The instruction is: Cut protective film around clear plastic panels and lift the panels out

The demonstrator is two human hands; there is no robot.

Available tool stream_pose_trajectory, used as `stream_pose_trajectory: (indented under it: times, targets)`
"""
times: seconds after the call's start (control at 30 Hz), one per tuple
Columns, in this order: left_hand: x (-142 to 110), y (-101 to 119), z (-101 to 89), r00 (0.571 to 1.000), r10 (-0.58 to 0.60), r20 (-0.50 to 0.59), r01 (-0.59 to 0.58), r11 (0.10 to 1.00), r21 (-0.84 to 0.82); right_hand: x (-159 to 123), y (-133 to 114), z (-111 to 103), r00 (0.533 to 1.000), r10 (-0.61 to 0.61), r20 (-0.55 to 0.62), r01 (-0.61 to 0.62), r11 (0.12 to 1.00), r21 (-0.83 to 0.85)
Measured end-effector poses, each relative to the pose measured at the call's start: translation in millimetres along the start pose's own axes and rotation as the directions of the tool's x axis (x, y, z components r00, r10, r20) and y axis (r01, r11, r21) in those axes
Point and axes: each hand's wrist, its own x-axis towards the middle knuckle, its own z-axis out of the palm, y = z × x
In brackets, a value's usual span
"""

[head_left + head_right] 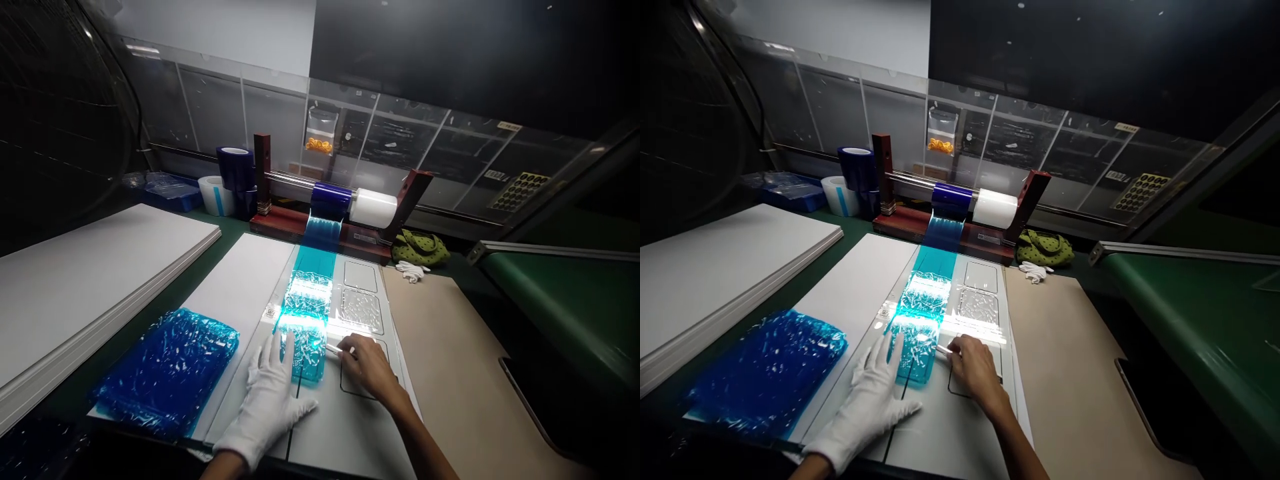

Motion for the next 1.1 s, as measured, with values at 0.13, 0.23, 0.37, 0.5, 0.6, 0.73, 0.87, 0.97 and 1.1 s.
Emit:
stream_pose_trajectory:
  times: [0.13, 0.23, 0.37, 0.5, 0.6, 0.73, 0.87, 0.97, 1.1]
  targets:
    - [5, -3, -3.8, 0.988, 0.013, -0.154, -0.003, 0.998, 0.062, -16, 2, -13, 1.000, 0.020, 0.023, -0.024, 0.972, 0.234]
    - [3, -3, 0.1, 0.966, 0.052, -0.253, -0.025, 0.994, 0.106, -31, 4, -11, 0.983, 0.060, 0.172, -0.148, 0.814, 0.562]
    - [-24, 8, 22.8, 0.936, 0.098, -0.338, -0.060, 0.991, 0.124, -46, 1, 18, 0.935, 0.069, 0.347, -0.333, 0.504, 0.797]
    - [-67, 14, 30.4, 0.852, 0.152, -0.501, -0.169, 0.986, 0.013, -62, -9, 38, 0.929, 0.144, 0.341, -0.370, 0.351, 0.860]
    - [-88, 4, 7.8, 0.896, -0.021, -0.444, -0.177, 0.900, -0.398, -73, -22, 29, 0.932, 0.106, 0.347, -0.363, 0.312, 0.878]
    - [-87, -30, -39.5, 0.951, -0.281, 0.126, 0.203, 0.262, -0.944, -80, -47, 5, 0.942, -0.032, 0.333, -0.317, 0.234, 0.919]
    - [-72, -72, -86.5, 0.803, -0.527, 0.280, 0.351, 0.038, -0.936, -73, -63, -8, 0.956, -0.056, 0.288, -0.266, 0.250, 0.931]
    - [-64, -101, -121.3, 0.737, -0.671, 0.087, 0.209, 0.104, -0.972, -65, -56, -9, 0.979, 0.026, 0.202, -0.199, 0.342, 0.918]
    - [-55, -130, -150.2, 0.745, -0.667, -0.033, 0.165, 0.231, -0.959, -58, -31, -7, 0.981, 0.157, 0.117, -0.184, 0.542, 0.820]
